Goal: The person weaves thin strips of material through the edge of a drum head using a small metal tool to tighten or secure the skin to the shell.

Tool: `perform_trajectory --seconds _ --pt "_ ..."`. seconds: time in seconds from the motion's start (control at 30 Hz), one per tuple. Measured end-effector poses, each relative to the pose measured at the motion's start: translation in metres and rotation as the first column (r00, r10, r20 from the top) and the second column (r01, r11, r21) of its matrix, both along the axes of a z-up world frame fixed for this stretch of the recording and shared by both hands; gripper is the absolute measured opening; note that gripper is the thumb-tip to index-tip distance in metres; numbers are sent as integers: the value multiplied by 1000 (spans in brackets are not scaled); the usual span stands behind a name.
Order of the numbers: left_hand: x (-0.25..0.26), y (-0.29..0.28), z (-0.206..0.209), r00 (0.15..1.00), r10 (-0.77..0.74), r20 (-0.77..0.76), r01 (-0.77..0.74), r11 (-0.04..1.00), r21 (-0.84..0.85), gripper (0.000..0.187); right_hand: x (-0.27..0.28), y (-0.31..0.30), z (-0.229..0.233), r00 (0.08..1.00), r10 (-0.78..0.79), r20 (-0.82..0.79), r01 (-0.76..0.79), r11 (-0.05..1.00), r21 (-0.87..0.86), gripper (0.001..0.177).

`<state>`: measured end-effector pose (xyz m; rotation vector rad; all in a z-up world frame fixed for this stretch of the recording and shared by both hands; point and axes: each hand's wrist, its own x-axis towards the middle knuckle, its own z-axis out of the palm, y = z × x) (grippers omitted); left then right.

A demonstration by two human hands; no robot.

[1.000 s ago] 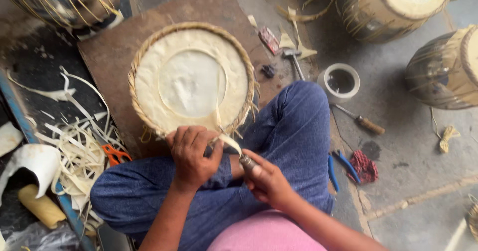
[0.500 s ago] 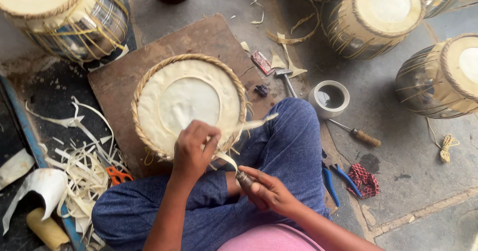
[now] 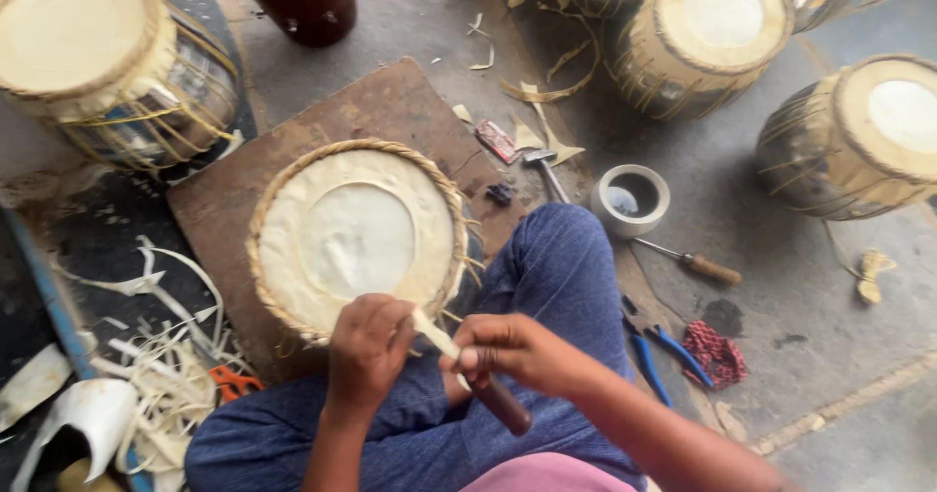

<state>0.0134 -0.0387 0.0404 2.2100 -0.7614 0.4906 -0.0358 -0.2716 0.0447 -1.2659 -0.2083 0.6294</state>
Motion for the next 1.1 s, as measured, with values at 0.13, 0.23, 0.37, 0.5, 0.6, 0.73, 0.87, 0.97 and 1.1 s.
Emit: perform_trajectory --seconds 0.13,0.23,0.37,0.5,0.6,0.73,0.87,0.97,1.1 --pt "-23 -5 -8 954 178 -240 -219 964 -154 12 -9 2 11 975 -155 160 182 968 -172 18" --pt "-49 -11 -10 831 130 -541 -318 908 -271 12 -4 6 22 930 -168 327 261 928 -265 30" --pt "-59 -12 -16 746 -187 -639 -218 838 -500 13 -11 15 41 828 -3 560 258 890 -375 51" --pt "-62 -15 -16 676 -152 -721 -318 822 -472 17 -12 18 41 836 30 547 194 918 -347 53" --pt "-60 -15 -12 671 -115 -733 -287 870 -400 18 -13 15 31 892 17 451 170 912 -372 47" --pt "-56 -24 -18 826 225 -517 -316 944 -93 22 -11 17 18 916 -104 388 214 943 -253 52" --pt "-34 -2 -8 872 364 -327 -424 895 -137 25 -14 -1 17 939 -176 296 283 885 -370 56" --pt "-22 10 0 906 318 -278 -375 909 -183 19 -17 -8 7 877 -199 438 405 797 -449 39" --pt "-21 3 -8 914 363 -182 -382 921 -82 17 -33 2 -13 915 -73 398 278 828 -488 62"
